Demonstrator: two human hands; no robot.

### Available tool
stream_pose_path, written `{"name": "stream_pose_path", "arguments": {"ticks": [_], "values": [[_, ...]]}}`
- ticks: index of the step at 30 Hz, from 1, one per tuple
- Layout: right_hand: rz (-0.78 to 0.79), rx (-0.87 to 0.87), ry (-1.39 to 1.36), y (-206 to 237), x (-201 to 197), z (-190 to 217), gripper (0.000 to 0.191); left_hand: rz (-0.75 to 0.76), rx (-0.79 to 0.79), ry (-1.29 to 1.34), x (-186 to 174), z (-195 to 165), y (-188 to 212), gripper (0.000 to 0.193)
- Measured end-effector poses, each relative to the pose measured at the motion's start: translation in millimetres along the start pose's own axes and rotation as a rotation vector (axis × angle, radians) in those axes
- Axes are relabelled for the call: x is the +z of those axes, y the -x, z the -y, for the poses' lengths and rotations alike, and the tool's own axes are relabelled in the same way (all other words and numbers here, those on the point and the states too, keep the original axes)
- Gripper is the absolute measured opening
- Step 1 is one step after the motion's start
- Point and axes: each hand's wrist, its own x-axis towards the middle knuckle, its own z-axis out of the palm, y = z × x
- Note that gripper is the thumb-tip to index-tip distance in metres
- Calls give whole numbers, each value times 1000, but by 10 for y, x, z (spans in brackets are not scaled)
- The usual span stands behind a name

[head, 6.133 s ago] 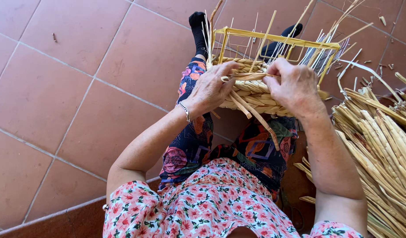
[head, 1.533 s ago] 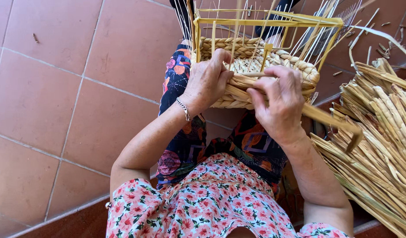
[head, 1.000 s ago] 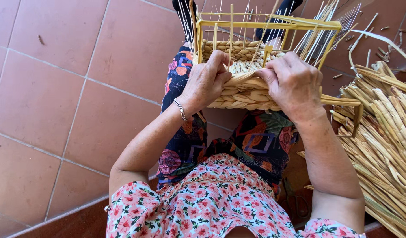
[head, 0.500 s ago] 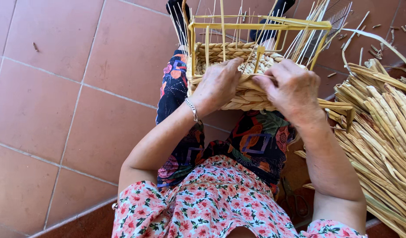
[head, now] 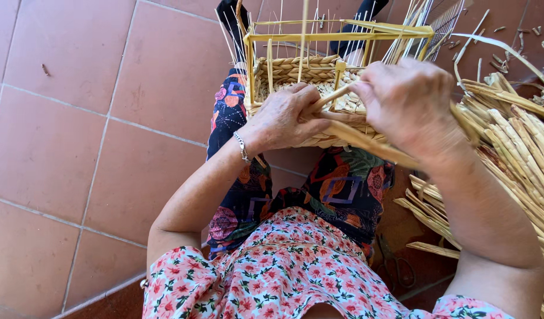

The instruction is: The person sits on a tiled floor and weaves a rectangular basket using dried palm leaves. They interlace the leaves through a pre-formed frame, occasionally using scissors to trim excess material.

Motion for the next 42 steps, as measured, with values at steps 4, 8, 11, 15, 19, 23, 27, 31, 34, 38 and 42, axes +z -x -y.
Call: {"name": "stream_pose_path", "arguments": {"ticks": [4, 8, 11, 15, 19, 23, 27, 31, 34, 38, 42], "values": [[485, 369, -569, -54, 70, -286, 23, -78, -102, -31, 111, -76, -49, 27], [390, 317, -536, 42, 263, -288, 22, -257, -9, 39, 138, -29, -19, 17], [73, 107, -543, 191, 378, -147, 23, -252, 58, -11, 147, 20, 22, 19], [-109, 30, -363, 195, 501, 100, 29, -223, 139, -117, 188, 46, 81, 14], [-164, 85, -354, 106, 555, 216, 37, -177, 222, -177, 197, 97, 172, 17], [-196, 134, -326, 116, 643, 293, 39, -245, 252, -75, 243, 172, 223, 19], [-170, 142, -411, 284, 685, 325, 35, -309, 56, -44, 361, 190, 142, 18], [-209, 116, -338, 405, 623, 295, 26, -334, -71, -102, 410, 194, -94, 21], [-412, 24, -135, 536, 523, 260, 30, -299, -141, -93, 389, 210, -176, 38], [-251, -40, -93, 853, 476, 295, 54, -425, -73, -114, 484, 234, -143, 54], [-95, 28, -300, 981, 478, 185, 30, -319, 50, -374, 595, 284, -157, 36]]}}
